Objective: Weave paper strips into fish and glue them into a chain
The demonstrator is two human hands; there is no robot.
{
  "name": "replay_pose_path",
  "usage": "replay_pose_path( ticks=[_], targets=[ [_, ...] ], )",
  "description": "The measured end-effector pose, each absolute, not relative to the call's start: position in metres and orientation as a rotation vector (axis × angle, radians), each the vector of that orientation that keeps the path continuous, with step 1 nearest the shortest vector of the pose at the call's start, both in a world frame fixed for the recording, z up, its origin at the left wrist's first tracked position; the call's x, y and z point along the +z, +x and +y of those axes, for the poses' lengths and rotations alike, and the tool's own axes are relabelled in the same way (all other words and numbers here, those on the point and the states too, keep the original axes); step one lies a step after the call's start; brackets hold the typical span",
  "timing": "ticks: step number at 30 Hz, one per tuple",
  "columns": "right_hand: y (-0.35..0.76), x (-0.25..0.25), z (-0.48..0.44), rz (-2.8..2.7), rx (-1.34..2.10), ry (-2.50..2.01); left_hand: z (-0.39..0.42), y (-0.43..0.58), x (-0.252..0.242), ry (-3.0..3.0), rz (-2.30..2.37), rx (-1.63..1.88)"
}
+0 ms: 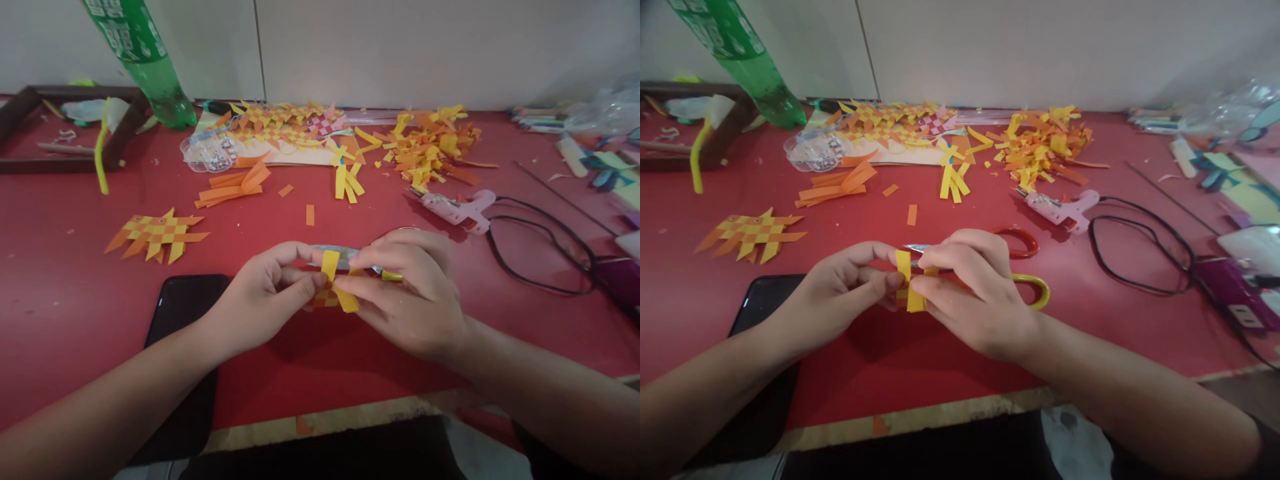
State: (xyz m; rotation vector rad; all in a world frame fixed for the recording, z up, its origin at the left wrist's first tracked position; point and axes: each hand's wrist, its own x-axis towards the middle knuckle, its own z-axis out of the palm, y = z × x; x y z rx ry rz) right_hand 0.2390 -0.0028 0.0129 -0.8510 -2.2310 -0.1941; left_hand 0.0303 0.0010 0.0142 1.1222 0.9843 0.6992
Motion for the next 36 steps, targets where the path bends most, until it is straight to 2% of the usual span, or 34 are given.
replay_pose_path(
  ticks=[8,20,36],
  targets=[
    [0.2410,0.0075,0.0011,-2.221,-0.228,-0.908,0.0003,0.0321,0.0145,1.063,0.959,0.727],
    [0.2351,0.0119,0.0035,-2.164,-0.098,-0.912,0.0003,0.0335,0.0141,1.165,0.989,0.715],
    [0.2414,0.0128,-0.0011,-2.273,-0.229,-0.832,0.0009,0.0327,0.0174,1.115,0.994,0.665]
  ],
)
